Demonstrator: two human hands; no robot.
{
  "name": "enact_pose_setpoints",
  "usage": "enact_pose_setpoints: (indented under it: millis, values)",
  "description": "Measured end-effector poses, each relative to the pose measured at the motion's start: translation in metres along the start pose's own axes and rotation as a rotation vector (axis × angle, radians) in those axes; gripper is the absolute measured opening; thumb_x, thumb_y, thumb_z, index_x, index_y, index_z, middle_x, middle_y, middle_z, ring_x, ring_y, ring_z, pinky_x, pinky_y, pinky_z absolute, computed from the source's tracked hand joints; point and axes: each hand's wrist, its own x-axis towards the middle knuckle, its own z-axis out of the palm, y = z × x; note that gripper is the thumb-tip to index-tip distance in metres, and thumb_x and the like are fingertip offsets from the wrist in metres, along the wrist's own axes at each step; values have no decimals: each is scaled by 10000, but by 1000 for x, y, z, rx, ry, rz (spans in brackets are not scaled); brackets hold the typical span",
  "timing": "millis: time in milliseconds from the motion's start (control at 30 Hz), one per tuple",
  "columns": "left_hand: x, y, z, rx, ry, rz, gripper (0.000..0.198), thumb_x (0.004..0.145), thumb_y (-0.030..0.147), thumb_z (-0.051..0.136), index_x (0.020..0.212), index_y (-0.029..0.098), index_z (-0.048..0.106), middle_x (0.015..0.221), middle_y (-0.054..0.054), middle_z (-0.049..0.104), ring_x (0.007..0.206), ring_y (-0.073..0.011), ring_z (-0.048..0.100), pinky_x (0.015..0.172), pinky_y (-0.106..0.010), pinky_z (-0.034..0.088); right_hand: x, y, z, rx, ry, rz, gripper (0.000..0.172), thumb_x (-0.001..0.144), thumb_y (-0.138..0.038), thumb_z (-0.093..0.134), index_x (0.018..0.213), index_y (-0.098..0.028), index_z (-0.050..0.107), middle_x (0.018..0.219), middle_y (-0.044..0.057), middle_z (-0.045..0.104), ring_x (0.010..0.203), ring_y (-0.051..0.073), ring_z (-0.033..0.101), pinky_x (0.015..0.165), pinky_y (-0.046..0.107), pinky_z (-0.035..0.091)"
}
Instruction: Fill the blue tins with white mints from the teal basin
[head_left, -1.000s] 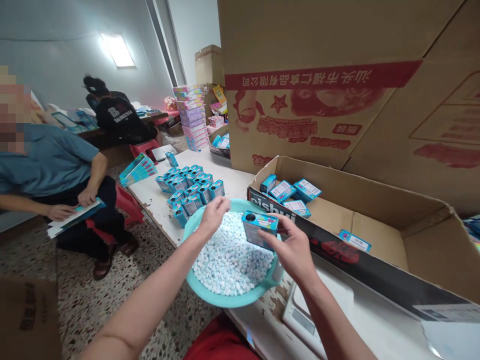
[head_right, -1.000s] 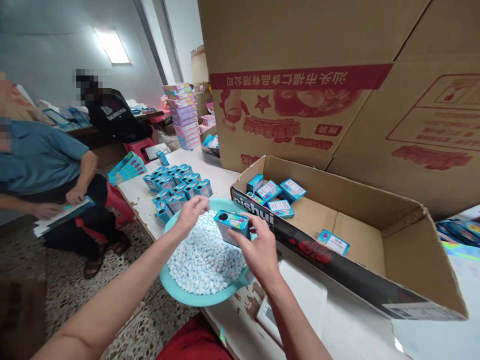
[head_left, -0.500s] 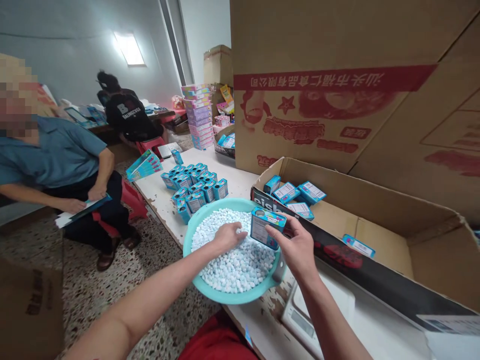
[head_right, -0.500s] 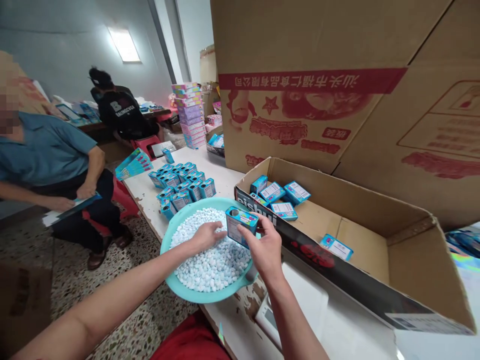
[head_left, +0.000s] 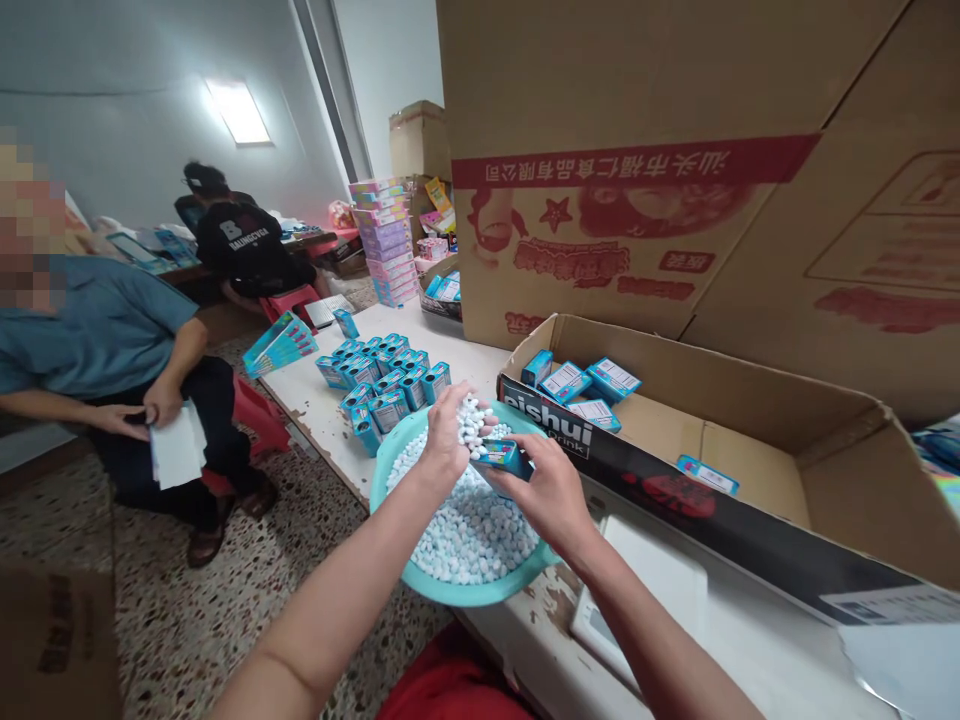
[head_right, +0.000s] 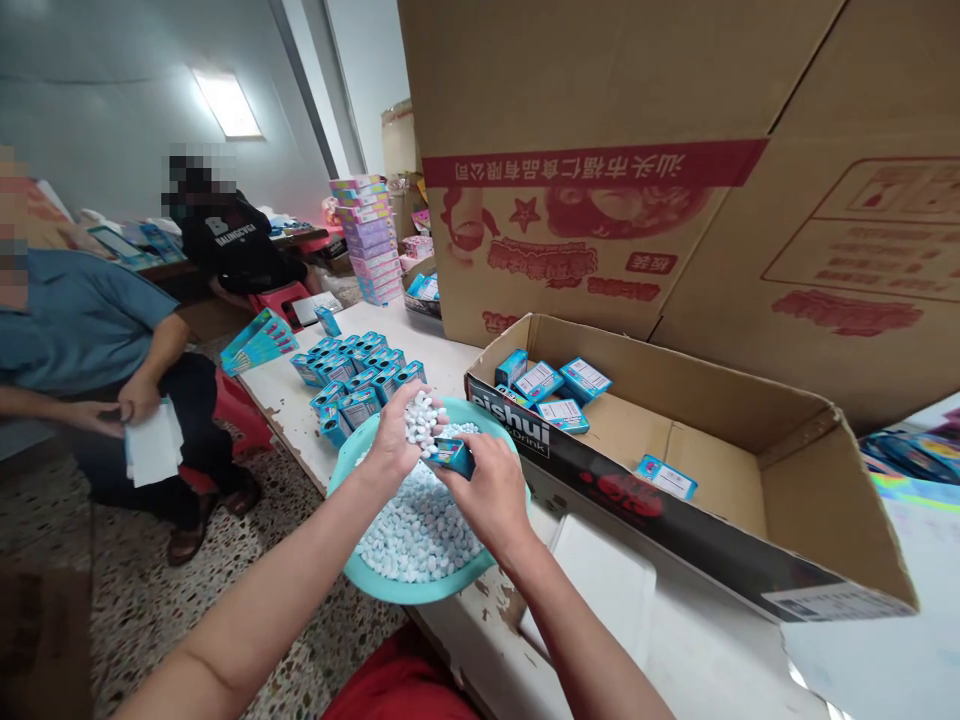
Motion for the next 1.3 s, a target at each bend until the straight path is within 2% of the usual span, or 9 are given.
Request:
enact_pose_setpoints:
  millis: [167,300,533,667,1133,1300]
  values:
    - [4,-4,-1,47,51,119,393,575,424,743,737,173,489,632,3,615,505,-147,619,448,-209,430,4,-4,2,-31,-23,11,276,727,-287,764,977,-226,667,947,37,677,880,254,575,753,356,430]
    - [4,-2,-4,84,48,95,414,553,401,758,789,176,503,651,-3,632,525,-168,640,456,-220,449,3,-3,3,-3,-5,23,282,731,-281,755,992,-226,665,951,37,679,886,254,578,764,359,434]
    - [5,-3,-4,150,35,167,436,550,449,792,731,170,510,590,40,570,486,-128,604,465,-214,461,7,-5,6,9,-10,-5,269,735,-277,755,984,-230,663,958,40,682,889,251,592,752,351,441]
    - [5,-5,-5,164,39,188,443,566,494,782,701,169,514,537,46,539,496,-134,603,485,-224,469,8,-7,6,1,-22,19,286,713,-240,776,978,-226,669,933,30,683,882,253,588,747,353,437]
    - [-2,-3,-1,169,47,222,439,611,544,740,645,155,539,588,-12,603,530,-154,620,542,-261,489,8,-9,7,28,19,50,303,706,-240,781,988,-223,671,929,33,684,861,241,588,729,333,429]
    - [-7,1,-1,174,45,227,461,583,538,757,597,144,516,737,-37,641,584,-142,632,525,-236,470,5,-12,6,57,38,50,305,693,-213,796,971,-217,673,910,26,680,833,234,584,717,328,428]
